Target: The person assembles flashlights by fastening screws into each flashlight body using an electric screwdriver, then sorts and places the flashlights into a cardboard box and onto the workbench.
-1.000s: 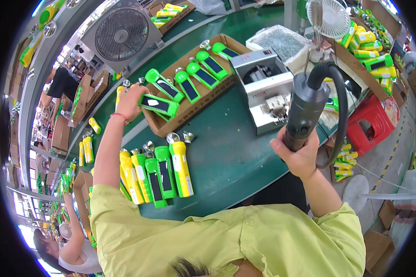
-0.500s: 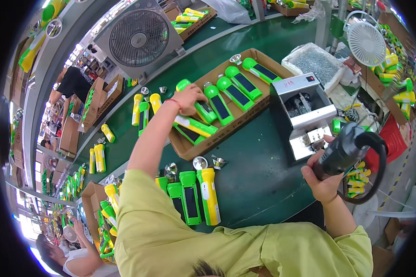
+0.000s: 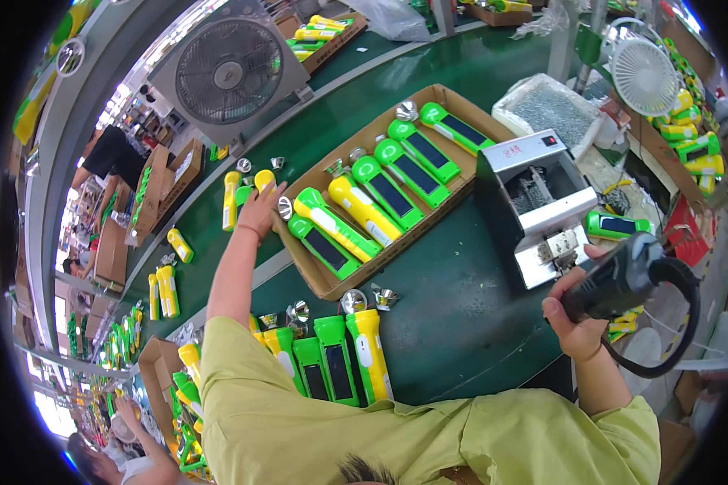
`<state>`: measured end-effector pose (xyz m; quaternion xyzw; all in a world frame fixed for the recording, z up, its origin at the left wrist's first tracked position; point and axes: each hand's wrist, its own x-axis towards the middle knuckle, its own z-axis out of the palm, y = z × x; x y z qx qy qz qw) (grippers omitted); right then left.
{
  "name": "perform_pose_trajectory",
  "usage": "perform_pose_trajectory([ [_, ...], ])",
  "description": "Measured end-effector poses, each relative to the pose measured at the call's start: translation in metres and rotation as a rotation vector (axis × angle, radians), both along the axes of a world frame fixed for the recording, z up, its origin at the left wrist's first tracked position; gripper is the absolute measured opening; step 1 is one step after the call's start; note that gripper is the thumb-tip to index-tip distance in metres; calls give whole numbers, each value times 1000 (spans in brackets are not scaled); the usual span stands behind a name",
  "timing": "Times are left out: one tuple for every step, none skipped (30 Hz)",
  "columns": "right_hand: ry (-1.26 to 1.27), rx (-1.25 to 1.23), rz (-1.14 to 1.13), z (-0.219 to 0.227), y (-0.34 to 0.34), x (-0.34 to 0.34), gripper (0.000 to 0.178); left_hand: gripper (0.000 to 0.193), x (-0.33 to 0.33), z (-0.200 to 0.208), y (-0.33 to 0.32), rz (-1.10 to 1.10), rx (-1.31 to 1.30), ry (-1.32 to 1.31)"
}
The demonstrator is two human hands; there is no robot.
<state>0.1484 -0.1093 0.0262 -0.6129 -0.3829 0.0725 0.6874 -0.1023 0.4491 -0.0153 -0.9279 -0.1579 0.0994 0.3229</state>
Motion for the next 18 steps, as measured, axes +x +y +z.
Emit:
perform_pose_trajectory([
  [-29, -5, 41, -6, -6, 1, 79, 56, 5, -1, -3, 74, -101, -65],
  [100, 39, -13, -7, -6, -4, 83, 55, 9, 0, -6, 152, -203, -126],
  [53, 22, 44, -7, -9, -1, 84, 49, 0, 0, -1, 138, -166, -132],
  [7, -4, 87, -5, -13, 4, 85, 42, 3, 15, -10, 50, -43, -62],
  [42, 2, 56, -1, -12, 5, 84, 37, -16, 21, -2, 8, -84, -259],
  [40, 87, 57, 8, -6, 4, 82, 39, -30, 36, -3, 321, -610, -662],
  [3, 73, 18, 15, -12, 7, 81, 53, -15, 74, -49, 193, 44, -520],
  [-43, 65, 4, 24, -13, 12, 80, 71, -24, 98, -59, 223, -85, -650],
  [-1, 79, -26, 33, -9, 16, 81, 71, -40, 109, -64, 155, 81, -730],
  [42, 79, -78, 40, -7, 16, 82, 64, -46, 115, -72, 200, -32, -836],
  [44, 111, -58, 46, -7, 19, 81, 58, -49, 129, -100, 43, -171, -923],
  [33, 138, -52, 51, -4, 26, 79, 52, -23, 143, -155, -81, -252, -928],
  [23, 160, -45, 57, -1, 33, 78, 51, -3, 151, -201, -133, -365, -821],
  [14, 186, -38, 60, 1, 38, 76, 52, 19, 152, -244, -232, -514, -737],
  [9, 222, -37, 64, 2, 42, 75, 60, 37, 135, -280, -187, -636, -693],
  [7, 264, -28, 67, 4, 46, 74, 67, 57, 124, -319, -168, -595, -543],
  [17, 286, -25, 69, 8, 47, 72, 67, 70, 108, -350, -277, -603, -477],
  [45, 383, -2, 67, 13, 49, 63, 66, 85, 95, -379, -302, -590, -401],
])
